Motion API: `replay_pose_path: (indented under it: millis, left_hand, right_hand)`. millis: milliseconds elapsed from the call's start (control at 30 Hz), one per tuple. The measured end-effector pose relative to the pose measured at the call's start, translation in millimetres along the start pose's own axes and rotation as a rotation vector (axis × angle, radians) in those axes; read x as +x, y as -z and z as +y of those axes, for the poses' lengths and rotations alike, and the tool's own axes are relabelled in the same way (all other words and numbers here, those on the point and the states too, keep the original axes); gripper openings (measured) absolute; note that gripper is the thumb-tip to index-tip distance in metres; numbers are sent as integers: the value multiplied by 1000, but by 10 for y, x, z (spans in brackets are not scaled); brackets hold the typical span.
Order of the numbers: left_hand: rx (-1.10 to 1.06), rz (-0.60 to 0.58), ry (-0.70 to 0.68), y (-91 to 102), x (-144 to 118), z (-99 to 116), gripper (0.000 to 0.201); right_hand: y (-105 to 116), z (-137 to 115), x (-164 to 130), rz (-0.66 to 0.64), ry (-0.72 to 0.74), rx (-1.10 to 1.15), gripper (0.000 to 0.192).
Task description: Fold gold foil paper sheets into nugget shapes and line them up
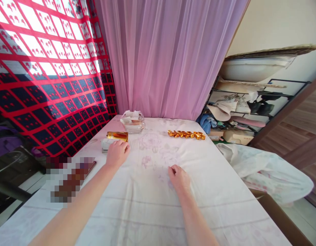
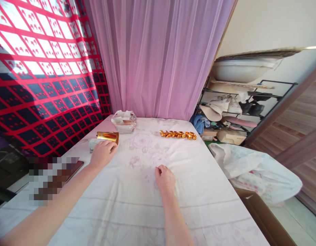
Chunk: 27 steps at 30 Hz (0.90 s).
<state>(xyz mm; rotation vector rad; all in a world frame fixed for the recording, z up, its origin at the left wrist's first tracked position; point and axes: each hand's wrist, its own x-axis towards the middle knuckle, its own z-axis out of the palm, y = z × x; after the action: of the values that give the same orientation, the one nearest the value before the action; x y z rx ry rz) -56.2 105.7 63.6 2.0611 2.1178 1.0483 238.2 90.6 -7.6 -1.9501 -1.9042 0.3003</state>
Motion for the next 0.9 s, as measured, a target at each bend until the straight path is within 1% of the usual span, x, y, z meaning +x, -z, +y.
replay_pose_path:
  millis: [100,167,233,300,333,400,467,633,767,900]
  left_hand:
    - [148,-11,-98,56,202,7,8]
    - [225,-39,-140,24,295,-3,2]
    - [287,-65,-153,-37,357,-31,4]
    - [331,-90,-149,-105,397,-68,3]
    - [348,-101,-142,-136,410,-88,8]
    - [373,-124,-118,-188,423,-128,27]
    - [395,-149,-91,-226,424,-162,37]
    - [459,-220,-38,-314,420,-214,36]
    - [505,-266,-26,-381,451,-221,37]
    - [546,-285,-48,-357,487,-210,37]
  right_hand:
    - [1,4,-4,-2,8,10,26]
    - [-3,10,-5,0,15,16,27]
    - [-8,17,-3,0,19,22,27]
    - [-12,21,1,-3,18,27,27]
    - [-14,22,4,-5,16,29,27]
    - [-13,22,9,-11,11,33,26]
    - [-8,20,12,-18,7,37,26]
    - [8,13,6,-25,6,56,26]
    - [13,12,3,-21,6,69,26]
    - [9,19,10,-18,13,70,26]
